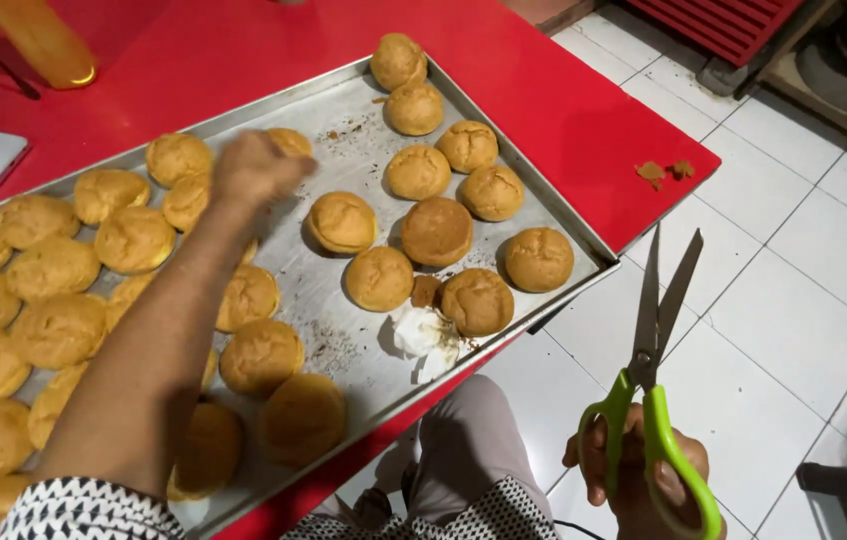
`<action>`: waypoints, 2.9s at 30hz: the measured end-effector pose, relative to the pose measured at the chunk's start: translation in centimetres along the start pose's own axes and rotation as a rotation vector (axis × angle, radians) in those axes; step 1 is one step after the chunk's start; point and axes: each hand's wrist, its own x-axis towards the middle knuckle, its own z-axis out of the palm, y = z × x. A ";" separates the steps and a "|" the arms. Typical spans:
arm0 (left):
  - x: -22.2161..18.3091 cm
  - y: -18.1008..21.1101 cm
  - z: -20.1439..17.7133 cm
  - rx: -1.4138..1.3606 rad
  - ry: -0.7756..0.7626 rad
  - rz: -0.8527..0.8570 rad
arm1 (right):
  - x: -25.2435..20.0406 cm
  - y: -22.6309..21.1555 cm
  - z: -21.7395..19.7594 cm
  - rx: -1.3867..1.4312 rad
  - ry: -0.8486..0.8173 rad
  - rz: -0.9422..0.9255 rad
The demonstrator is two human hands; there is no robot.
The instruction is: Using scissors to cut a slit into baked cream puffs on a baking tray to prepare them for filling.
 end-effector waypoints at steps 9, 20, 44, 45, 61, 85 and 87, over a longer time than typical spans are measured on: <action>6.6 -3.0 1.8 0.254 -0.002 0.140 | 1.8 1.8 -1.4 0.057 -0.085 0.063; 9.3 -4.2 -0.3 0.061 -0.032 0.122 | 3.8 3.4 -2.2 0.131 -0.150 -0.021; -6.3 6.2 -1.1 -1.091 -0.439 0.164 | 2.5 3.8 1.9 -0.076 -0.373 0.015; -6.9 6.3 -0.4 -1.190 -0.485 0.180 | 2.2 3.6 2.3 -0.176 -0.404 0.002; -16.9 8.7 -1.7 -1.337 -0.760 0.326 | -0.3 -0.3 4.0 -0.133 -0.444 0.143; -21.9 9.2 -2.5 -0.531 0.239 1.094 | -3.1 -1.4 1.6 -0.241 -0.459 0.027; -22.2 9.4 -2.7 -0.537 0.198 1.076 | -3.0 -1.4 1.5 -0.212 -0.471 0.017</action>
